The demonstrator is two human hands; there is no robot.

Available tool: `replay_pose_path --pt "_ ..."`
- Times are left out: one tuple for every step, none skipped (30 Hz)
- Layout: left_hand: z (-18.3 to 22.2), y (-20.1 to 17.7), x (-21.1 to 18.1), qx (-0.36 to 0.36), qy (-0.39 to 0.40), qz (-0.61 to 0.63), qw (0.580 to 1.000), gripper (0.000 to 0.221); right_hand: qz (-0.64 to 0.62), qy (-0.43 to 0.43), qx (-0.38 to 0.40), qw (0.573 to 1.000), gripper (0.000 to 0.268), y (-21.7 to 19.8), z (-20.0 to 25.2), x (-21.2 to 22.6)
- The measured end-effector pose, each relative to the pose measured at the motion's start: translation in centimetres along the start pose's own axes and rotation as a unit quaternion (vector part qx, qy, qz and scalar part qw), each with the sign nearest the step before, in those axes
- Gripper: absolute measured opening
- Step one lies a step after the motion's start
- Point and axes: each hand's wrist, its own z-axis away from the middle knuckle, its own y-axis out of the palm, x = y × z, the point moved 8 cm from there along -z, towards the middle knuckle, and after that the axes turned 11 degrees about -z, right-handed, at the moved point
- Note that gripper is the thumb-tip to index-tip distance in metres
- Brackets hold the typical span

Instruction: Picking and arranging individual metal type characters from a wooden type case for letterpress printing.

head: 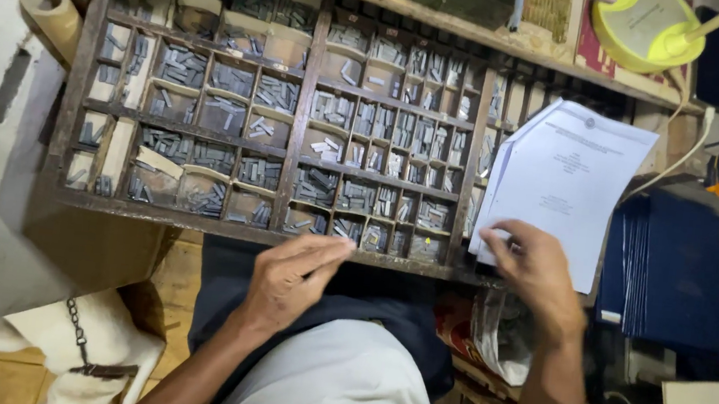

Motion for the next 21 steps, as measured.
replay_pose_path --pt "0.1 0.3 -0.4 0.005 0.007 0.007 1.000 0.022 -0.077 -0.109 -0.030 0.991 0.026 1.0 -0.8 1.2" --pt "0.2 0.6 -0.7 0.010 0.013 0.013 1.000 0.022 -0.154 -0.215 -0.061 0.962 0.026 1.7 -1.2 2.2" --pt "0.3 0.5 -1.2 0.008 0.015 0.011 1.000 0.022 -0.155 -0.218 -0.062 0.961 0.026 3.2 -2.6 2.2" --pt "0.3 0.4 -1.5 0.012 0.011 0.019 1.000 0.022 -0.110 -0.227 -0.082 0.964 0.025 4.6 -4.0 2.4" --pt "0.4 0.3 -1.8 0.014 0.005 0.028 1.000 0.023 -0.064 -0.236 -0.100 0.965 0.024 6.0 -5.5 2.7" --pt "0.1 -0.1 -1.8 0.011 0.006 0.025 1.000 0.023 -0.065 -0.240 -0.100 0.964 0.024 6.0 -5.9 4.1" --pt "0.0 -0.4 -1.9 0.010 0.008 0.019 1.000 0.023 -0.037 -0.224 -0.078 0.971 0.026 6.4 -6.4 5.2" --pt "-0.1 -0.8 -2.0 0.010 0.009 0.013 1.000 0.023 -0.009 -0.209 -0.056 0.976 0.028 6.9 -7.0 6.3" --pt "-0.1 -0.9 -1.6 0.009 0.008 0.012 1.000 0.023 -0.009 -0.210 -0.055 0.976 0.028 7.4 -7.4 6.4" --pt "0.0 -1.0 -1.3 0.002 0.006 0.006 1.000 0.022 0.020 -0.201 -0.050 0.978 0.026 8.1 -8.0 6.4" --pt "0.1 -1.0 -0.9 -0.003 0.003 0.000 1.000 0.022 0.050 -0.189 -0.045 0.980 0.024 8.9 -8.5 6.1" --pt "0.1 -0.9 -0.7 -0.003 0.001 0.001 1.000 0.022 0.050 -0.189 -0.043 0.980 0.024 9.0 -9.3 5.7" --pt "0.1 -0.8 -0.5 -0.005 0.003 0.004 1.000 0.023 0.052 -0.200 -0.043 0.977 0.023 9.2 -9.9 5.4" --pt "0.2 -0.7 -0.4 -0.007 0.004 0.008 1.000 0.023 0.055 -0.211 -0.043 0.975 0.023 9.4 -10.5 5.0" --pt "0.3 -0.5 -0.4 -0.006 0.004 0.009 1.000 0.023 0.055 -0.210 -0.043 0.975 0.023 8.5 -10.1 5.7" --pt "0.3 -0.4 -0.5 -0.004 0.006 0.014 1.000 0.023 0.041 -0.218 -0.038 0.974 0.023 7.5 -9.6 6.5" --pt "0.3 -0.3 -0.6 -0.004 0.007 0.017 1.000 0.023 0.027 -0.228 -0.034 0.973 0.024 6.5 -9.1 7.5" --pt "0.1 -0.4 -0.8 -0.005 0.007 0.018 1.000 0.023 0.028 -0.228 -0.034 0.973 0.024 6.5 -9.3 7.3" --pt "0.0 -0.5 -1.0 -0.006 0.010 0.015 1.000 0.022 -0.020 -0.221 -0.028 0.975 0.021 6.5 -9.6 7.0" --pt "-0.1 -0.6 -1.2 -0.007 0.013 0.013 1.000 0.021 -0.068 -0.214 -0.021 0.974 0.019 6.6 -9.8 6.6" --pt "0.0 -0.7 -1.0 -0.009 0.012 0.012 1.000 0.021 -0.067 -0.216 -0.020 0.974 0.019 6.6 -9.3 6.6"
